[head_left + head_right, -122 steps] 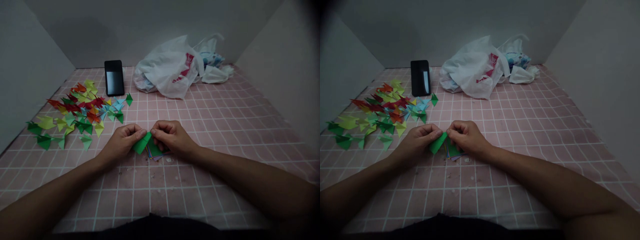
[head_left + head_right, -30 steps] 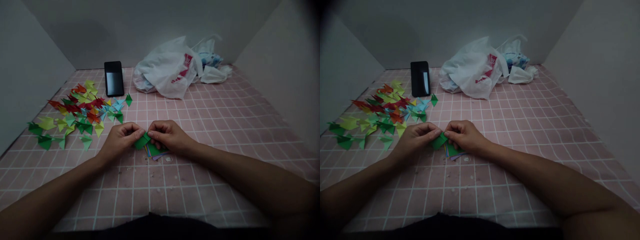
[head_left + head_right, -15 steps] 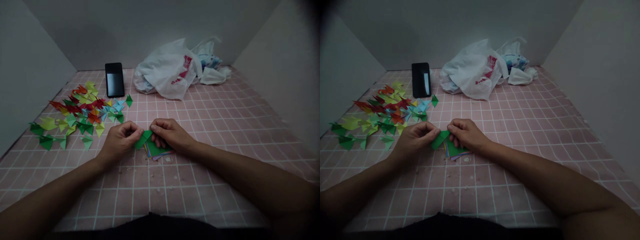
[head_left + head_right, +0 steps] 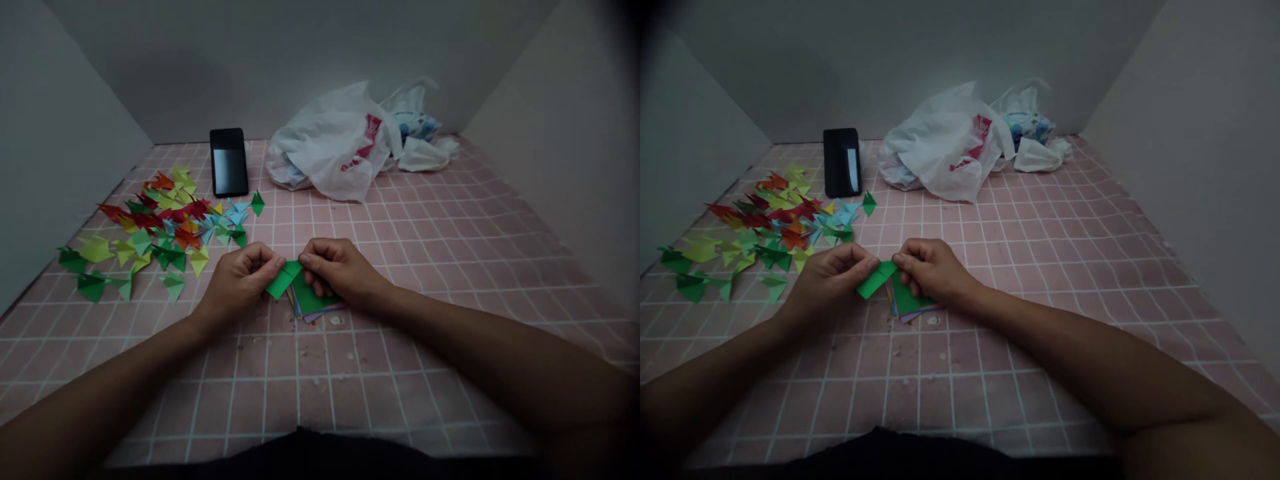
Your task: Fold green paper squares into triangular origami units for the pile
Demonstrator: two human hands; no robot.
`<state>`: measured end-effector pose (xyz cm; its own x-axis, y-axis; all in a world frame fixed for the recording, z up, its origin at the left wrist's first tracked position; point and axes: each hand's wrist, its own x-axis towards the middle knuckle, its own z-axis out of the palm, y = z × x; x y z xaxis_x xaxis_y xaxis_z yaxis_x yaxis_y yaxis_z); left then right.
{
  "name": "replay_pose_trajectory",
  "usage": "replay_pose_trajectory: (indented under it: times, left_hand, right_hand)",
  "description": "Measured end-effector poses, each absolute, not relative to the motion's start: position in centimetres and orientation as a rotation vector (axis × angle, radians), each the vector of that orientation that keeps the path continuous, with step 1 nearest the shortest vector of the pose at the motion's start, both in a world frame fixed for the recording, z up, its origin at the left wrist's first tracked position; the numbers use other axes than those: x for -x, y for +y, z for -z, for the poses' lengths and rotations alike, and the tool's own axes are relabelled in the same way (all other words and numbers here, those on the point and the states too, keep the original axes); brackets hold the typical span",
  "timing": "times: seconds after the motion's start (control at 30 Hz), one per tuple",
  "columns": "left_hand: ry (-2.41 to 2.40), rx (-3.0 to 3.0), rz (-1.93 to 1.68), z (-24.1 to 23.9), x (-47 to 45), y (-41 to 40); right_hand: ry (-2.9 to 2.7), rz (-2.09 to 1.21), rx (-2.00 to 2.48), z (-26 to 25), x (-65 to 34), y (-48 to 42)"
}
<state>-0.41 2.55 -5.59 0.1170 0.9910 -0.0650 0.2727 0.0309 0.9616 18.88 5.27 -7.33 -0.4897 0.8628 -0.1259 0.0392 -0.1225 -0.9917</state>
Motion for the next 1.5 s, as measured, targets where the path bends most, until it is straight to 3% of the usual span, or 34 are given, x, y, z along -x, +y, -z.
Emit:
replay_pose_trajectory:
  times: [0.17,0.37,0.67,0.77,1.0,1.23,1.5]
  left_hand:
    - [1.323,-1.278,-0.964,6.1,0.7,3.0]
    - [1.282,-1.282,-0.929,6.2,0.5,2.8]
    - [1.071,-1.362,-1.133,6.8,1.3,3.2]
    - [1.039,-1.513,-1.134,6.4,1.3,2.9]
    - [1.134,-1.479,-0.974,5.4,1.3,2.8]
    - [1.106,-1.393,-0.865,5.9,1.1,3.0]
    - [1.117,-1.532,-1.060,5.6,0.9,2.9]
  right_hand:
    - [-1.319,-1.639,1.053,7.7,-18.8,5.7]
    - [-1.499,-1.686,0.973,7.1,-19.0,5.3]
    - [-1.083,-2.059,0.827,7.7,-18.9,5.5]
    - [-1.170,-2.132,0.803,7.6,-18.9,5.1]
    - [-1.613,-1.452,0.901,6.1,-19.1,4.5]
    - [-1.565,-1.604,0.970,6.6,-18.9,4.3]
    - [-2.070,-0.561,0.613,7.5,-19.3,4.0]
